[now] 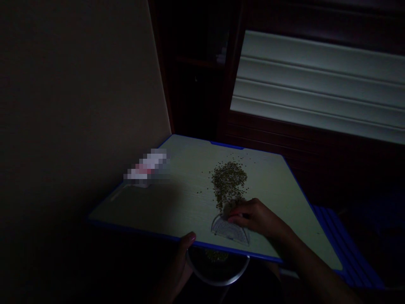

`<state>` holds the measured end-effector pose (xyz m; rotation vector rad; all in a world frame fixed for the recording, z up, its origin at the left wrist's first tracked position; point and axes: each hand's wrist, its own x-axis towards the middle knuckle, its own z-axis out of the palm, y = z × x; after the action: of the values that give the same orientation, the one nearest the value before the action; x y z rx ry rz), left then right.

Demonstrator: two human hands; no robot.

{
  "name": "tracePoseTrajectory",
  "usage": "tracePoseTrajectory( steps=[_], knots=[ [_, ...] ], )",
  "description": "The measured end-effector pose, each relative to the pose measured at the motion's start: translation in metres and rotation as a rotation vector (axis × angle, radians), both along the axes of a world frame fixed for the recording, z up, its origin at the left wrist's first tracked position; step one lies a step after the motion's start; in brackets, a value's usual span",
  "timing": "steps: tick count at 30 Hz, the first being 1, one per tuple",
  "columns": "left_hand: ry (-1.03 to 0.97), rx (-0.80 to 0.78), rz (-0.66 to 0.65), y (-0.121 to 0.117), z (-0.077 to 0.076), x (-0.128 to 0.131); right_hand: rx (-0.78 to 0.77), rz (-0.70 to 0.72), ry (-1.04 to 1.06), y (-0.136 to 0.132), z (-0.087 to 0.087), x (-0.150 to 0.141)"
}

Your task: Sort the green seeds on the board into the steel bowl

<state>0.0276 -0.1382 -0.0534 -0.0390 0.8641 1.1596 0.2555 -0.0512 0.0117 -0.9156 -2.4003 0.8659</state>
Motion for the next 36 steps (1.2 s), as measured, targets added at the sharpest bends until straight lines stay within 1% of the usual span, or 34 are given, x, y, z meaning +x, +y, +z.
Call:
tracePoseTrajectory(
  steps=[4, 7, 11, 15, 17, 19, 21, 22, 24, 28, 34, 36],
  knots=[
    [0.004, -0.004, -0.032, 0.002, -0.007, 0.000, -0.039, 0.081, 0.015, -0.002, 0.002, -0.001],
    [0.000, -0.015, -0.065, 0.002, -0.005, 0.000, -0.052, 0.108, 0.040, -0.003, 0.002, -0.001],
    [0.049, -0.030, -0.043, 0.003, 0.001, 0.000, -0.062, 0.129, 0.069, -0.003, 0.002, -0.003],
    [0.049, -0.023, -0.016, 0.003, -0.001, 0.002, -0.065, 0.109, 0.098, -0.003, 0.001, -0.001],
    [0.066, -0.028, 0.042, 0.003, -0.004, 0.003, -0.041, 0.020, 0.118, -0.002, 0.003, 0.003],
    [0.093, -0.038, 0.086, 0.003, -0.005, 0.004, -0.001, -0.144, 0.133, -0.001, 0.004, 0.007],
    [0.095, -0.046, 0.081, 0.003, -0.005, 0.004, 0.037, -0.314, 0.142, 0.000, 0.006, 0.010],
    [0.088, -0.049, 0.070, 0.003, -0.004, 0.004, 0.047, -0.371, 0.148, 0.001, 0.006, 0.012],
    [0.057, -0.042, 0.053, 0.003, -0.001, 0.004, 0.047, -0.419, 0.157, 0.002, 0.006, 0.014],
    [0.022, -0.024, 0.041, 0.002, 0.002, 0.004, 0.021, -0.381, 0.141, 0.004, 0.003, 0.016],
    [0.093, 0.008, 0.094, 0.000, -0.005, 0.005, -0.016, -0.287, 0.118, 0.005, 0.005, 0.018],
    [0.101, 0.009, 0.094, 0.000, -0.005, 0.004, -0.025, -0.256, 0.118, 0.004, 0.006, 0.019]
  ],
)
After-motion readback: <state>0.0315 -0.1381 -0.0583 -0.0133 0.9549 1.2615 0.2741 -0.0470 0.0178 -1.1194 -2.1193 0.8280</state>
